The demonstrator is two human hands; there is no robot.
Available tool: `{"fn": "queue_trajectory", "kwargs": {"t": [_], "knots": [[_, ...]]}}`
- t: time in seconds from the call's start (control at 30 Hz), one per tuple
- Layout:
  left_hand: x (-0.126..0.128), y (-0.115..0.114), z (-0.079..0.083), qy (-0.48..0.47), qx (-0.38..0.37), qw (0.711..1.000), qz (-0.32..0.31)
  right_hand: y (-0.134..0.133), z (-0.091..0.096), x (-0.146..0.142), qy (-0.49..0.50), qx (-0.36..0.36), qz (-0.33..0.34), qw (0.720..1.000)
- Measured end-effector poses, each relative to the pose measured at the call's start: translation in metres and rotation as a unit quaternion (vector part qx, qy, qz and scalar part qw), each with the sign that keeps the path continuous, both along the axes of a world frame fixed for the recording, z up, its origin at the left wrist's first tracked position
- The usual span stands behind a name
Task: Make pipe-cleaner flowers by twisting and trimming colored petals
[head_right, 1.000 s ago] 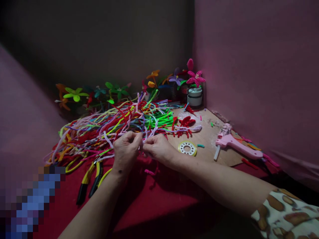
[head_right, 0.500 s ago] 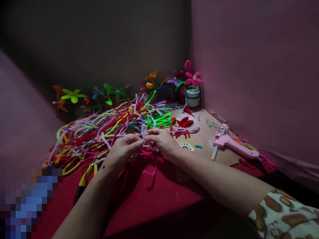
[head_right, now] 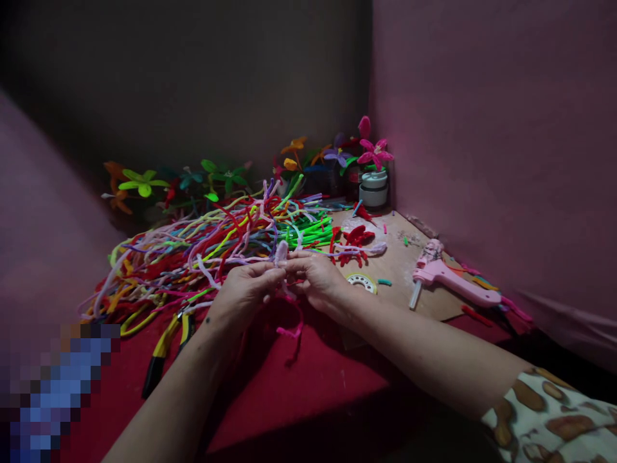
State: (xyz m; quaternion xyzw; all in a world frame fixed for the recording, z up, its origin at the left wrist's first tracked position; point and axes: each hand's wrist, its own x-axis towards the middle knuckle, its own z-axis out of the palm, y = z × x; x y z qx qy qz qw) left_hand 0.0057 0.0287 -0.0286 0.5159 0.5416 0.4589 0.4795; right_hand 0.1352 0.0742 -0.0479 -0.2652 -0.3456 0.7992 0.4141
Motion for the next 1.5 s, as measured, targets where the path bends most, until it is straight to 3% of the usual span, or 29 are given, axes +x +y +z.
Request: {"fn": "queue_trajectory", "kwargs": {"t": [0.07, 0.27, 0.47, 0.6, 0.7, 0.83, 0.93, 1.17, 1.33, 1.5], "knots": [[0.001, 0.000, -0.001, -0.015, 0.000, 1.000, 0.005, -0.001, -0.001, 0.000, 0.009, 0.000, 0.002, 1.000], [-0.001, -0.001, 0.004, -0.007, -0.010, 1.000, -0.006, -0.002, -0.002, 0.000, -0.018, 0.093, -0.004, 0.995], [-0.008, 0.004, -0.007, -0.079, -0.056, 0.993, -0.061, -0.003, -0.003, -0.001, -0.046, 0.163, -0.028, 0.985], [-0.006, 0.002, -0.003, -0.033, -0.040, 0.998, -0.038, -0.002, 0.001, 0.003, -0.060, 0.188, -0.021, 0.980], [0.000, -0.002, 0.004, 0.027, -0.048, 0.998, -0.020, -0.001, 0.007, 0.005, -0.094, 0.214, -0.054, 0.971], [0.007, -0.006, 0.009, 0.047, -0.068, 0.996, -0.022, -0.001, 0.013, 0.007, -0.155, 0.213, -0.115, 0.958], [0.006, -0.006, 0.009, 0.019, -0.075, 0.996, -0.032, -0.001, 0.014, 0.007, -0.158, 0.222, -0.121, 0.955], [-0.005, -0.005, 0.010, 0.033, -0.042, 0.998, -0.032, -0.001, 0.004, 0.004, -0.080, 0.205, 0.000, 0.975], [-0.010, -0.002, 0.006, -0.033, -0.050, 0.997, -0.057, 0.003, 0.002, 0.004, -0.094, 0.169, -0.041, 0.980], [-0.009, -0.003, 0.008, -0.027, -0.033, 0.999, -0.020, 0.004, 0.001, 0.005, -0.073, 0.134, -0.001, 0.988]]}}
